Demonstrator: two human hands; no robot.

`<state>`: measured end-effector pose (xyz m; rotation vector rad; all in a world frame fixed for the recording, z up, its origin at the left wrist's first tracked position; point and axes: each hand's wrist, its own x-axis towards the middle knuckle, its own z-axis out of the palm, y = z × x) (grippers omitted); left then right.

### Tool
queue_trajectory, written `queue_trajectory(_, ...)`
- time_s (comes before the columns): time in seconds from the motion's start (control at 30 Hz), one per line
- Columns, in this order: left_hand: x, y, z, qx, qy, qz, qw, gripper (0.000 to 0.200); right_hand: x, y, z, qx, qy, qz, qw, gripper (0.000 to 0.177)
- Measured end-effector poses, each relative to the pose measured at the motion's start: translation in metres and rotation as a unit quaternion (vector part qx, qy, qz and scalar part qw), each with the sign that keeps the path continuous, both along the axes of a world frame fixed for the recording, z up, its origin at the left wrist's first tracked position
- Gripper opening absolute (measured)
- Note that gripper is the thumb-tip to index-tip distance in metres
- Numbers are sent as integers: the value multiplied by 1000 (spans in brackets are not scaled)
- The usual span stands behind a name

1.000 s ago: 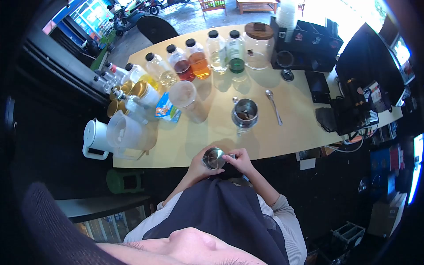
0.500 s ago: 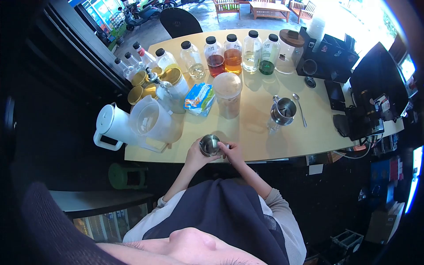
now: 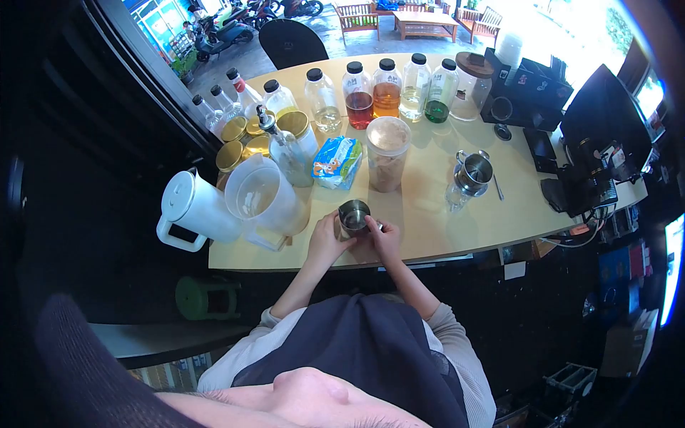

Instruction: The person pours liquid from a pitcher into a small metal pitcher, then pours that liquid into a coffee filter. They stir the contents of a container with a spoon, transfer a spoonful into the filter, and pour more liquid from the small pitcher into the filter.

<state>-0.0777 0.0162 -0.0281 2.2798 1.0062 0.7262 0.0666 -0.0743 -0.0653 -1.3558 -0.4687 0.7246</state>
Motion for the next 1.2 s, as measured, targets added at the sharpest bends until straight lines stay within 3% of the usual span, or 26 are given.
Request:
queue_trajectory(0.1,-26,-14,19,61,27,2,998,75,-1,-6,-1,3,-100,-34,994,33)
queue_trajectory(0.2,-65,-25,30,138,-66,-73,985,68,-5,-11,-11,25,-78,-60,995,23)
queue_trajectory(0.27,-84,-32,49,393,-165,17,905,56,-8,-13,-13,32,-107,-78,991,20)
queue_trajectory(0.3,-85,-28,51,395,-163,21,904,56,-11,-13,-10,36,-135,-100,985,18)
queue_trajectory(0.37,-85,-16,54,421,-270,261,825,49,-16,-14,-5,28,-148,-93,984,18)
queue_trajectory(0.4,-89,-11,49,424,-269,262,824,49,-18,-13,-5,33,-129,-92,987,18)
queue_trajectory(0.47,-100,8,33,176,-331,234,897,47,-22,-12,-7,40,-110,-93,989,18)
queue_trajectory(0.5,-107,13,30,178,-332,232,897,47,-24,-11,-8,39,-131,-93,986,17)
queue_trajectory(0.57,-121,22,24,44,-302,203,930,47,-25,-10,-11,41,-153,-94,983,17)
queue_trajectory(0.7,-141,54,2,53,-325,231,915,40,-30,-13,-17,43,-140,-86,985,20)
queue_trajectory(0.8,-147,82,4,21,-374,290,881,17,-34,-16,0,46,-176,-80,980,26)
queue_trajectory(0.87,-147,96,11,4,-401,307,863,17,-36,-19,2,41,-197,-82,976,29)
queue_trajectory(1.0,-141,108,10,-4,-497,306,812,17,-37,-22,-11,36,-124,-45,991,32)
queue_trajectory(1.2,-144,105,5,-4,-481,308,821,20,-37,-28,-6,24,-126,-11,992,33)
